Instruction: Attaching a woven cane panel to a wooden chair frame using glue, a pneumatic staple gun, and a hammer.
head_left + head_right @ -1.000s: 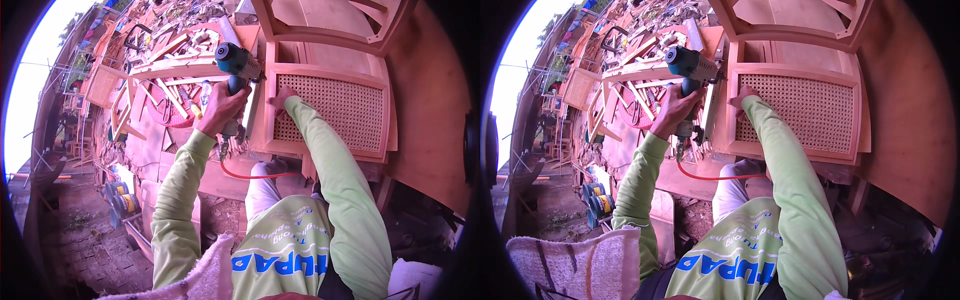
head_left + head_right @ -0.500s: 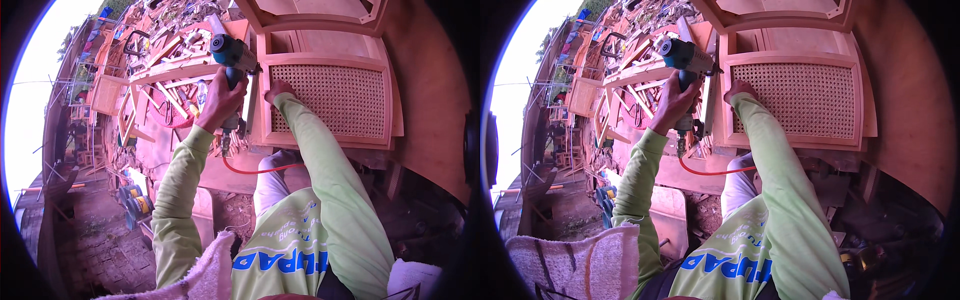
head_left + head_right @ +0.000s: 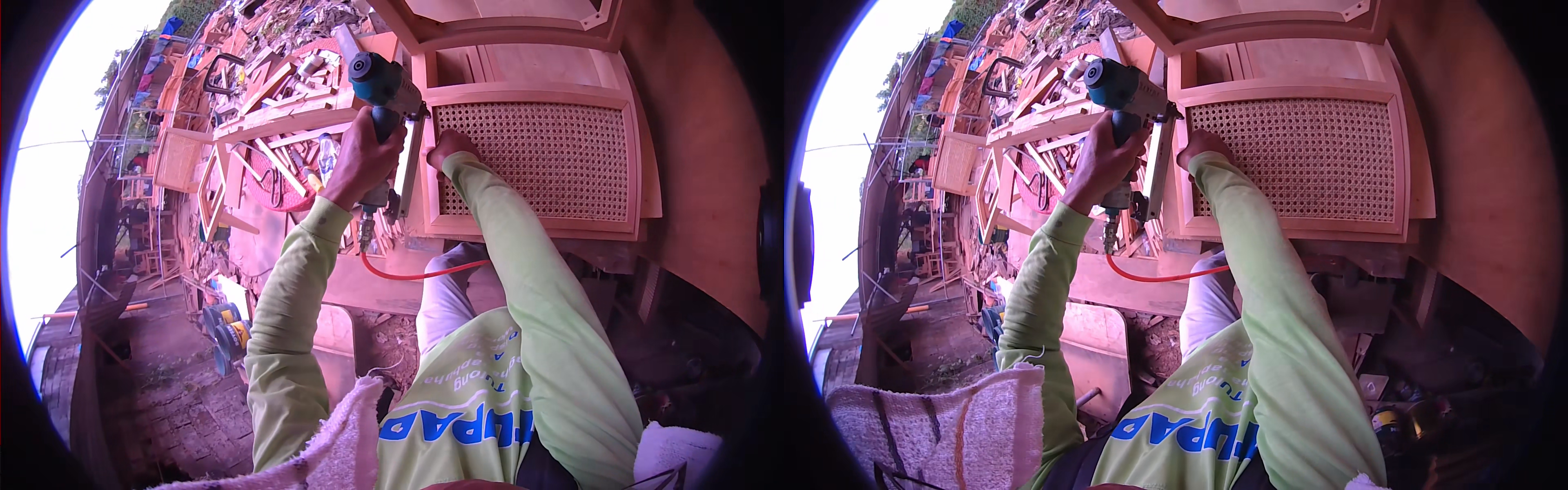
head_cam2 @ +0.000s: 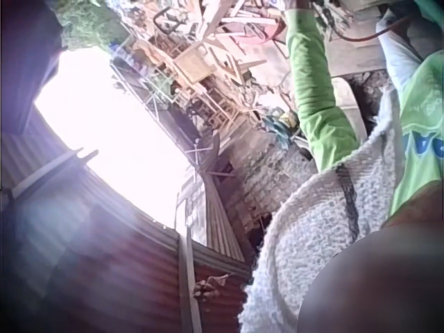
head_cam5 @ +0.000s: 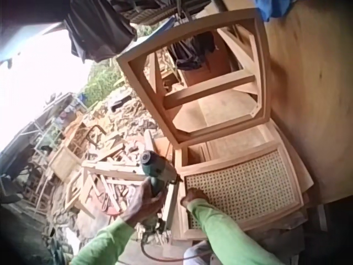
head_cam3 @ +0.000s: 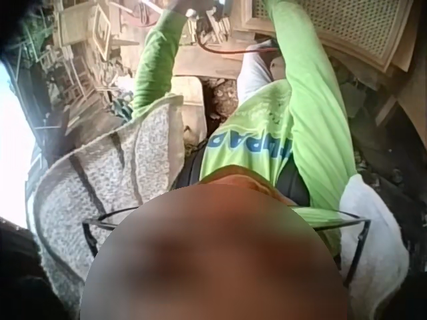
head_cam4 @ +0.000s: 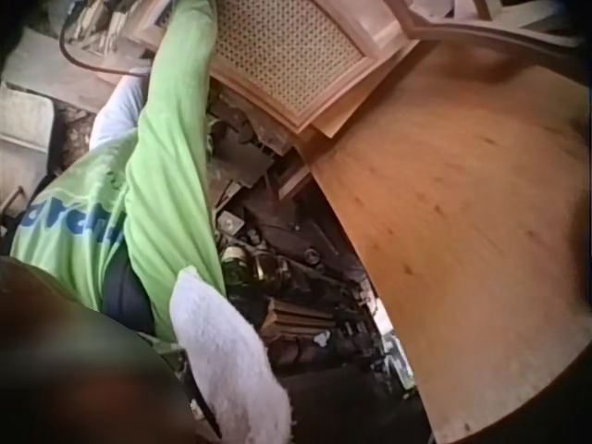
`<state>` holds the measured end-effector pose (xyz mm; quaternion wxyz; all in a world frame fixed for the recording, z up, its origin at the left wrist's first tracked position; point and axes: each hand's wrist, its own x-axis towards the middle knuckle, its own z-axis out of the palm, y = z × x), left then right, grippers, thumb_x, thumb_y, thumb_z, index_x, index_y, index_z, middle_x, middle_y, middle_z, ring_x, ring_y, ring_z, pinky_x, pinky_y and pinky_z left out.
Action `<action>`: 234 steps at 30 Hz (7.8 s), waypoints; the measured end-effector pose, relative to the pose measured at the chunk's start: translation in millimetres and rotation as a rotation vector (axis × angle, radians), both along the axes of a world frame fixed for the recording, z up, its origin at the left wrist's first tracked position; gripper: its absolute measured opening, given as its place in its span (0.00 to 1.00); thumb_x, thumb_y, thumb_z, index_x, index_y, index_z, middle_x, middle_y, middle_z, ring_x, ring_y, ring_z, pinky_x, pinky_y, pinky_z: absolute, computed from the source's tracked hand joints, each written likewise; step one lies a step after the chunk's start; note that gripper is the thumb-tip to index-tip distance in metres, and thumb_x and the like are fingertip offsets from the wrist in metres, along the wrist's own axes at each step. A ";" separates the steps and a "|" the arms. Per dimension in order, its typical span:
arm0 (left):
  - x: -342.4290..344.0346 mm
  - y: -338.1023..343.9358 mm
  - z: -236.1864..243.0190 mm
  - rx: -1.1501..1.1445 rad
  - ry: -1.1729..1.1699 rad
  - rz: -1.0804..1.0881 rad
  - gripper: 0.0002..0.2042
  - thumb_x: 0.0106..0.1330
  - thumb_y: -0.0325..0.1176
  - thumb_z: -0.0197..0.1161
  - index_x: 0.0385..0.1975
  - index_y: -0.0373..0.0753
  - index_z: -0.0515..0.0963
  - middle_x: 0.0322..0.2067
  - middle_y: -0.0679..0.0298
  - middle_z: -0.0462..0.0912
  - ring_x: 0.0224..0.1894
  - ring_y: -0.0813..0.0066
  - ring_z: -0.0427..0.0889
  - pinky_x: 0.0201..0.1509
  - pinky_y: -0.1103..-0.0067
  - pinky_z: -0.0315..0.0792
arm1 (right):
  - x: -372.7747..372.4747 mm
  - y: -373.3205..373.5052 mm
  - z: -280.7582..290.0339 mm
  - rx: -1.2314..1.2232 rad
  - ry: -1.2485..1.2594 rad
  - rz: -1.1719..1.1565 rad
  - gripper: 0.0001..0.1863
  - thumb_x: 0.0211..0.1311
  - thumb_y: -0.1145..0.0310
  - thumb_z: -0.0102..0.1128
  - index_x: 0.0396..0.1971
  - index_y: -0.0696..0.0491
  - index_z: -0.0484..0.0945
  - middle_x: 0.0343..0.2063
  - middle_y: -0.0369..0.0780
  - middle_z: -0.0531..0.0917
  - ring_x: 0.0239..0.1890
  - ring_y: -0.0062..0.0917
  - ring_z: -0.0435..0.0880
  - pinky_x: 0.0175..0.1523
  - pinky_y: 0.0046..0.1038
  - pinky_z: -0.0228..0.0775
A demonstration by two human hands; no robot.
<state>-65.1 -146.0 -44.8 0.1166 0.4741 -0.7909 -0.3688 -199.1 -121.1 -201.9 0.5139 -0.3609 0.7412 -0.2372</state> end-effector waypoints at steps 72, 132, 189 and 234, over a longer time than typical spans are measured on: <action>-37.1 15.3 -2.4 0.023 -0.118 0.178 0.18 0.68 0.28 0.63 0.51 0.32 0.62 0.30 0.51 0.82 0.21 0.64 0.87 0.20 0.69 0.82 | 12.2 -14.5 -37.2 -0.094 0.172 0.001 0.18 0.67 0.53 0.68 0.43 0.54 0.89 0.25 0.42 0.91 0.26 0.29 0.93 0.41 0.35 0.86; 88.2 138.0 -5.2 0.194 0.497 0.528 0.14 0.75 0.26 0.62 0.55 0.34 0.70 0.28 0.63 0.79 0.22 0.77 0.80 0.24 0.78 0.73 | -157.7 -71.3 -23.1 0.017 0.599 0.211 0.44 0.52 0.24 0.70 0.44 0.56 0.92 0.46 0.47 0.91 0.49 0.37 0.90 0.61 0.37 0.76; -81.9 36.1 -37.0 0.024 0.139 0.324 0.19 0.73 0.30 0.61 0.57 0.39 0.60 0.31 0.58 0.77 0.19 0.72 0.80 0.19 0.74 0.76 | -139.6 -49.3 14.8 -0.058 0.589 0.190 0.49 0.52 0.24 0.67 0.62 0.50 0.81 0.62 0.44 0.85 0.65 0.37 0.83 0.74 0.53 0.55; 122.5 196.6 -29.3 0.176 0.573 0.761 0.15 0.76 0.27 0.62 0.58 0.33 0.70 0.51 0.57 0.87 0.22 0.81 0.79 0.24 0.80 0.77 | -169.9 -13.8 -55.8 -0.785 0.768 0.291 0.36 0.58 0.38 0.73 0.62 0.43 0.83 0.55 0.38 0.88 0.60 0.34 0.84 0.67 0.40 0.67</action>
